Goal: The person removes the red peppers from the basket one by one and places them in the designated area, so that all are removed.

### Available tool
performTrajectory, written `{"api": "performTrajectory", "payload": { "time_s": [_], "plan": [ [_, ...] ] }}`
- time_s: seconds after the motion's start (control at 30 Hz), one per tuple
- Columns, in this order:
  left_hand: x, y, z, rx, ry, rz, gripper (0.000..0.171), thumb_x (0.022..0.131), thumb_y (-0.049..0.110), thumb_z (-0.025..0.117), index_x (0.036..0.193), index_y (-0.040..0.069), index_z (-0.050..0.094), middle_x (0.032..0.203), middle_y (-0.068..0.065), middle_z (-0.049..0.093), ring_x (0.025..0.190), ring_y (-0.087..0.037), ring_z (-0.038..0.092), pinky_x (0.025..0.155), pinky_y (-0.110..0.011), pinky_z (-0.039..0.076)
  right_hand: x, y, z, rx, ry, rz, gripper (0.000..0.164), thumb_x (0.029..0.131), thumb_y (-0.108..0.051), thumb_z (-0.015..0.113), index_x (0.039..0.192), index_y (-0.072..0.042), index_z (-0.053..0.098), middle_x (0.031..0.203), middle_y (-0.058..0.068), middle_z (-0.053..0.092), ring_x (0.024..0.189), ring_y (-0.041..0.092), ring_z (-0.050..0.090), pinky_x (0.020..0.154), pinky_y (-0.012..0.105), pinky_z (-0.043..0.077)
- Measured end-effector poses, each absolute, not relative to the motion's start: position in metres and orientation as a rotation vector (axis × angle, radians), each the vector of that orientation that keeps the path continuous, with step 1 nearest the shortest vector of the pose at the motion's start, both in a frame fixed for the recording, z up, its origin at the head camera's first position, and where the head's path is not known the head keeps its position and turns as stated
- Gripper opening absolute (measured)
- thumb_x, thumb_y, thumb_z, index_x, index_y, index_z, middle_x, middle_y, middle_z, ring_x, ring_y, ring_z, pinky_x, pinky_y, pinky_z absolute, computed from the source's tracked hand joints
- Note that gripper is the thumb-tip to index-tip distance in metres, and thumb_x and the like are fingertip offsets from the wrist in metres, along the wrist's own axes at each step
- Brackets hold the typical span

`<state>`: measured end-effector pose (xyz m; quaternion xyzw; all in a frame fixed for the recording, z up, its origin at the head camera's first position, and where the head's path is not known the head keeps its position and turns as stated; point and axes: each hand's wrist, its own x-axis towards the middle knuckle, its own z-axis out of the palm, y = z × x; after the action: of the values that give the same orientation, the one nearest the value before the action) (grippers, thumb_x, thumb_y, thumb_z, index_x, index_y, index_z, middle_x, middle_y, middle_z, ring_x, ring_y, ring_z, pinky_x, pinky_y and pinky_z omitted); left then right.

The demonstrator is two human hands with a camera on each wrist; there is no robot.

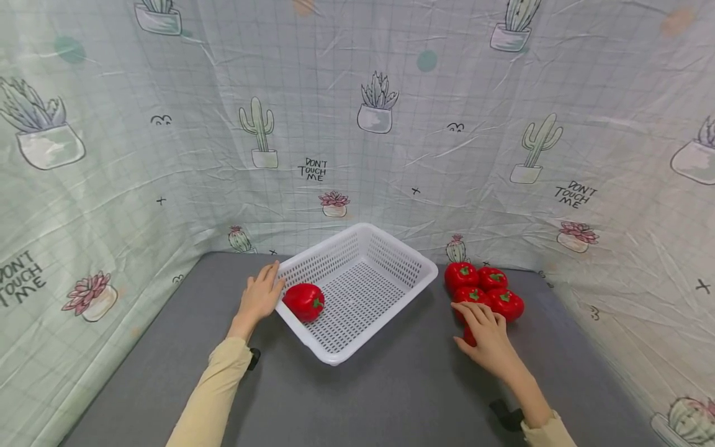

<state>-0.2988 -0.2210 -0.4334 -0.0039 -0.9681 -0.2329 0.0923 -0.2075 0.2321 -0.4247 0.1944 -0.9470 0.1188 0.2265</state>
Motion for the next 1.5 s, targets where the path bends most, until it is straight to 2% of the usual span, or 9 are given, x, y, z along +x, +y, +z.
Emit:
{"api": "performTrajectory", "payload": {
  "time_s": [0.4, 0.63, 0.9, 1.23, 1.5],
  "plan": [
    [-0.300, -0.221, -0.434, -0.009, -2.869, -0.679, 0.055, 0.094, 0.034, 0.034, 0.142, 0.009, 0.022, 0.142, -0.016, 0.028, 0.114, -0.044, 0.034, 0.088, -0.062, 0.032, -0.216, 0.196, -0.410, 0.658, -2.486, 0.463, 0.063, 0.065, -0.015, 0.076, 0.122, -0.011, 0.049, 0.113, 0.008, 0.055, 0.107, 0.023, 0.042, 0.083, 0.052, 0.031],
    [-0.301, -0.221, -0.436, -0.008, -2.869, -0.684, 0.055, 0.094, 0.034, 0.034, 0.142, 0.010, 0.022, 0.142, -0.016, 0.028, 0.113, -0.043, 0.034, 0.087, -0.062, 0.033, -0.223, 0.176, -0.398, 0.735, -2.429, 0.587, 0.058, 0.068, -0.013, 0.074, 0.121, -0.009, 0.050, 0.108, 0.007, 0.057, 0.105, 0.021, 0.041, 0.081, 0.045, 0.030],
    [-0.300, -0.221, -0.435, -0.005, -2.877, -0.676, 0.056, 0.094, 0.035, 0.033, 0.142, 0.010, 0.021, 0.143, -0.016, 0.027, 0.112, -0.043, 0.035, 0.087, -0.061, 0.033, -0.227, 0.149, -0.375, 0.772, -2.355, 0.626, 0.051, 0.070, -0.015, 0.072, 0.117, -0.008, 0.053, 0.113, 0.008, 0.056, 0.103, 0.021, 0.043, 0.083, 0.044, 0.029],
    [-0.300, -0.221, -0.434, 0.003, -2.873, -0.674, 0.056, 0.094, 0.035, 0.033, 0.142, 0.010, 0.021, 0.142, -0.016, 0.028, 0.112, -0.042, 0.035, 0.087, -0.060, 0.034, -0.246, 0.103, -0.341, 0.855, -2.270, 0.771, 0.048, 0.076, -0.012, 0.067, 0.121, -0.012, 0.051, 0.112, 0.007, 0.057, 0.108, 0.021, 0.042, 0.090, 0.049, 0.028],
    [-0.299, -0.220, -0.434, -0.001, -2.876, -0.661, 0.056, 0.094, 0.035, 0.033, 0.142, 0.010, 0.021, 0.143, -0.016, 0.027, 0.113, -0.043, 0.035, 0.089, -0.061, 0.033, -0.262, 0.063, -0.325, 0.852, -2.282, 0.803, 0.043, 0.082, -0.017, 0.060, 0.123, -0.013, 0.050, 0.112, 0.004, 0.057, 0.106, 0.020, 0.043, 0.083, 0.045, 0.032]
  ]
}}
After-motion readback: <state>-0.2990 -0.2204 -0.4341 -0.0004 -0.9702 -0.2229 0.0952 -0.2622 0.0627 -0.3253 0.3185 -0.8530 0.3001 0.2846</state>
